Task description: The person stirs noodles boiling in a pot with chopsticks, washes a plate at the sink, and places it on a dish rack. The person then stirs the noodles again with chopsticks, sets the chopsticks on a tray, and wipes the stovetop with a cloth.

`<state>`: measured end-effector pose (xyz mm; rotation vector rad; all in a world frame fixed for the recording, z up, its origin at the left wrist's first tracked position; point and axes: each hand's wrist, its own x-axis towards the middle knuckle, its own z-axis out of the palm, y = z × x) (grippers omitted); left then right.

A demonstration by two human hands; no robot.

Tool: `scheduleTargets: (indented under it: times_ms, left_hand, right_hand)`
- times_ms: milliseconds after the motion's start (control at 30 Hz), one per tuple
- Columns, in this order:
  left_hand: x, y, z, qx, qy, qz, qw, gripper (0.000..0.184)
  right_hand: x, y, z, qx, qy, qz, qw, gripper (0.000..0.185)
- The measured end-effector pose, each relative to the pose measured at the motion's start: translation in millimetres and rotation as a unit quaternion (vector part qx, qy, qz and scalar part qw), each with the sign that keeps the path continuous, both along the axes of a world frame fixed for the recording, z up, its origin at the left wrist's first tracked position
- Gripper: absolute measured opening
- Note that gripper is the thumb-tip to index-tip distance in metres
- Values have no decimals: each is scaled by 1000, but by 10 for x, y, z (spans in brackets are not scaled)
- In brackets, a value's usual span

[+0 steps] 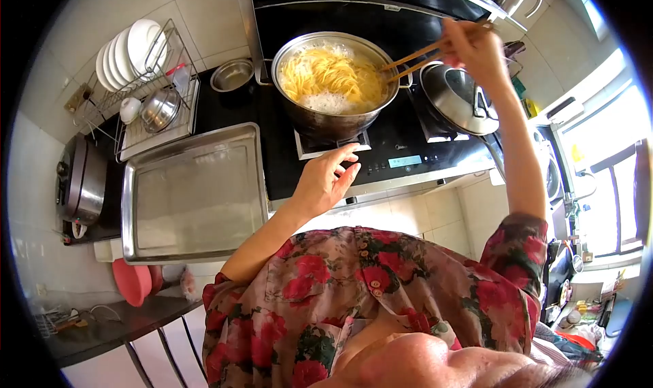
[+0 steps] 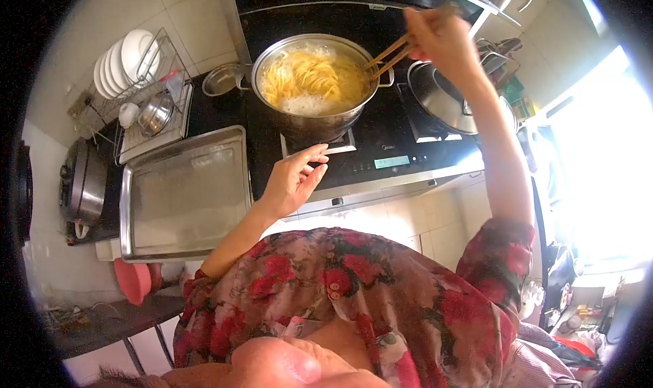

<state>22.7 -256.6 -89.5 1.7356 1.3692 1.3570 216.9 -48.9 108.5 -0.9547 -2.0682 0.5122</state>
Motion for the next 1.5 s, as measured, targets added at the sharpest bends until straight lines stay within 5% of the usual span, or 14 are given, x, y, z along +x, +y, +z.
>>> scheduleTargets:
  times_ms: [200, 333, 533, 1000, 1067, 1200, 1300, 1500]
  left_hand:
    - [-80, -24, -6, -17, -15, 14, 1000, 38]
    - [-186, -69, -8, -18, -34, 39, 998, 38]
    - [-192, -24, -114, 2, -67, 34, 997, 37]
    - [118, 250, -62, 20, -27, -25, 999, 37]
    - [163, 499, -523, 23, -163, -58, 985, 36]
    - [192, 459, -345, -9, -71, -65, 995, 38]
    - [213, 358, -155, 80, 50, -34, 995, 38]
    - [223, 304, -62, 15, 40, -36, 998, 40]
  right_hand:
    - [-386, 1080, -597, -128, 2, -8, 992, 37]
    - [68, 1346, -871, -285, 133, -34, 949, 38]
    - [210, 1034, -1276, -358, 222, -48, 906, 36]
    - [153, 12, -2080, -324, 518, -88, 787, 38]
    - [151, -70, -2118, -323, 527, -83, 782, 38]
    - [264, -11, -2302, -339, 546, -39, 765, 40]
    - [325, -35, -2378, -346, 571, -20, 744, 40]
    - [372, 39, -2613, -364, 605, 20, 708, 40]
